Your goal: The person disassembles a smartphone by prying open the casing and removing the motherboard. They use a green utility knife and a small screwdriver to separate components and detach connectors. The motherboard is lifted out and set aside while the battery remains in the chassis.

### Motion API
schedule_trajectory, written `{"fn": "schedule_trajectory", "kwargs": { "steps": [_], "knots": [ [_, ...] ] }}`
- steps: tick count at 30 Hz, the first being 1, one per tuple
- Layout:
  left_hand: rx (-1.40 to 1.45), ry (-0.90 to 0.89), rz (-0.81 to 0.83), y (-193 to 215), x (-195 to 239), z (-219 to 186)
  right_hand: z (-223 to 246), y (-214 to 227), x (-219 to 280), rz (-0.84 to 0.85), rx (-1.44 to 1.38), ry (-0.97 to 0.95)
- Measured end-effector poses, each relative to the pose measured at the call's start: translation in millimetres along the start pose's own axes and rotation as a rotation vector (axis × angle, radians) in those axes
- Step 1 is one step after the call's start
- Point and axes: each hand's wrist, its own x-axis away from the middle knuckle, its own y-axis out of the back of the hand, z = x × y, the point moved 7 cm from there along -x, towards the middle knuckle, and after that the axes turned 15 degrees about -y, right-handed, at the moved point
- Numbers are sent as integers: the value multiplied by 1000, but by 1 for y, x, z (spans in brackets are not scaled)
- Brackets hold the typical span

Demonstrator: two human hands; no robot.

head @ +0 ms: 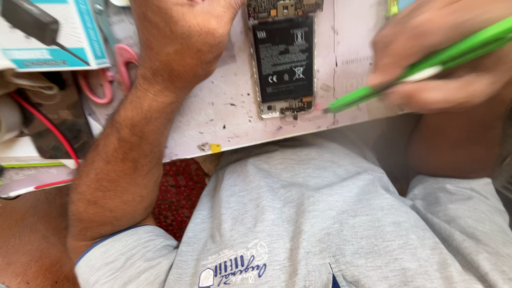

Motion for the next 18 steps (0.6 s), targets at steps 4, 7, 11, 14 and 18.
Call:
{"fn": "schedule_trajectory", "kwargs": {
  "steps": [4,7,11,14,18],
  "knots": [
    [-11,56,-215,43,-12,-8,-26,20,33,-269,-404,44],
    [-143,4,-382,81,-22,-21,-49,28,41,-408,-535,87],
    [-407,-100,-346,103,-33,-40,-55,29,34,-428,-607,106],
    [-460,-100,-281,100,-41,-44,-37,25,29,-428,-574,162],
    [-396,-67,-232,93,-43,-36,-22,22,26,-471,-641,109]
  ]
}}
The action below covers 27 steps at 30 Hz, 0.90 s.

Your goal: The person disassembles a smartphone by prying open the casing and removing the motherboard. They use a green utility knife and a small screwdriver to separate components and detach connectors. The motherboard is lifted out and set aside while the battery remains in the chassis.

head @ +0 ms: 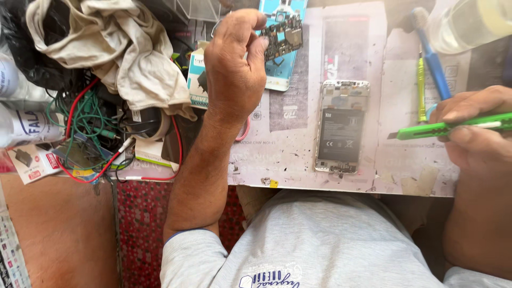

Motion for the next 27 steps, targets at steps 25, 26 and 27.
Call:
{"fn": "schedule_trajectory", "kwargs": {
  "steps": [25,26,27],
  "knots": [
    [309,204,-134,-23,26,43,12,-1,7,-135,119,24],
    [224,187,-125,-22,25,41,15,-3,1,-120,144,23],
    [157,164,-114,-22,25,37,18,-4,-3,-122,173,4]
  ]
}}
